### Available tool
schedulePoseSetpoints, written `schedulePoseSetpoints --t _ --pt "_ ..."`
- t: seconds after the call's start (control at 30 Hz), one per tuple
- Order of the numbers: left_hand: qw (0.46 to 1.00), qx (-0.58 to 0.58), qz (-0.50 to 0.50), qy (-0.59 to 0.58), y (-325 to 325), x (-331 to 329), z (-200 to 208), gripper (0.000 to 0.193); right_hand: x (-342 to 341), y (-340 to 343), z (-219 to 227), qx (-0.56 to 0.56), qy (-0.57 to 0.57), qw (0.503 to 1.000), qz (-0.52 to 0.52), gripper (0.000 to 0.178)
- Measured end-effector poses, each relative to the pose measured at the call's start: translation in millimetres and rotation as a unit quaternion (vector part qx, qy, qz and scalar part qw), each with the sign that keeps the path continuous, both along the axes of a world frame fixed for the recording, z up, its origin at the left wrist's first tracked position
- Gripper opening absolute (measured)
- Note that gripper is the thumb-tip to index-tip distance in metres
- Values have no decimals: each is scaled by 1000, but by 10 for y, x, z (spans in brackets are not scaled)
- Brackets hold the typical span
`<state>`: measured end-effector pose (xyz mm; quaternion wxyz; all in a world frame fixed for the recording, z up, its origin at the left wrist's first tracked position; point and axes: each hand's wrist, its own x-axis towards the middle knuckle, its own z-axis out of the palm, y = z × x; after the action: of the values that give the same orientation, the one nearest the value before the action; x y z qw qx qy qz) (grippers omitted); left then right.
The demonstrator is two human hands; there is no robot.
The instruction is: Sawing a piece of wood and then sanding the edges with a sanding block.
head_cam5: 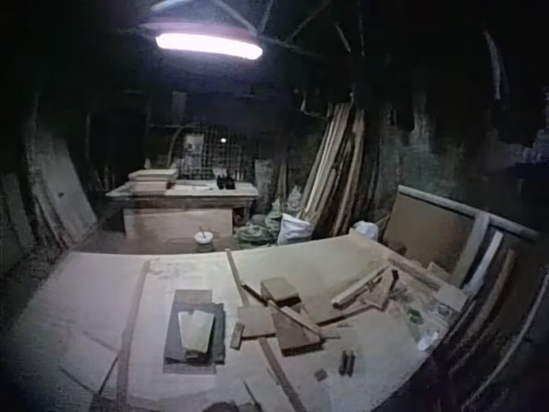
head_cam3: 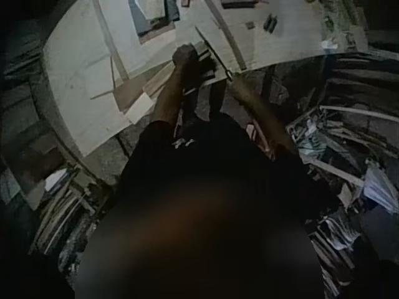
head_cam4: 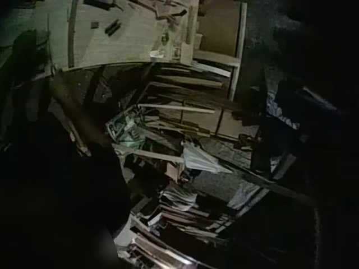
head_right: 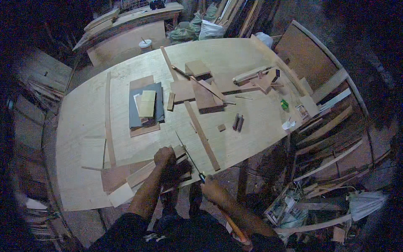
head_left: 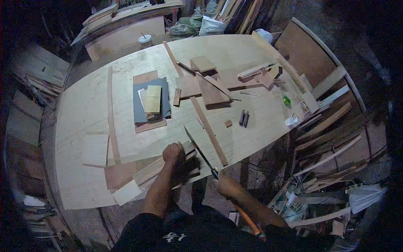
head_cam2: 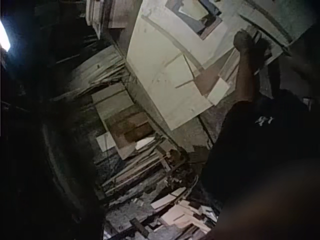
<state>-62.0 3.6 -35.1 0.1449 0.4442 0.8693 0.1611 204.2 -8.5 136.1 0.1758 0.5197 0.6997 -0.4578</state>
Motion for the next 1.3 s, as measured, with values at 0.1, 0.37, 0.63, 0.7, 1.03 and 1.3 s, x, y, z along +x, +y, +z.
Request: schedulePoseSetpoints --t 0.1,0.37,0.63,0.7,1.03,1.3 --pt "998 -1 -58 10 37 229 67 50 415 -170 -363 59 -52 997 18 48" --pt "997 3 -63 38 -117 454 200 48 594 -718 -455 133 -5 989 -70 46" --pt "985 -85 -149 -27 -148 428 537 77 449 -852 -399 155 9 984 -88 45" --pt "983 -94 -150 -42 -110 411 527 79 385 -865 -329 178 19 981 -78 45" --pt "976 -135 -150 -79 -124 307 418 85 158 -783 303 148 -67 986 -38 44" --pt "984 -95 -134 -76 -137 346 572 77 221 -590 -81 112 -57 992 30 42"
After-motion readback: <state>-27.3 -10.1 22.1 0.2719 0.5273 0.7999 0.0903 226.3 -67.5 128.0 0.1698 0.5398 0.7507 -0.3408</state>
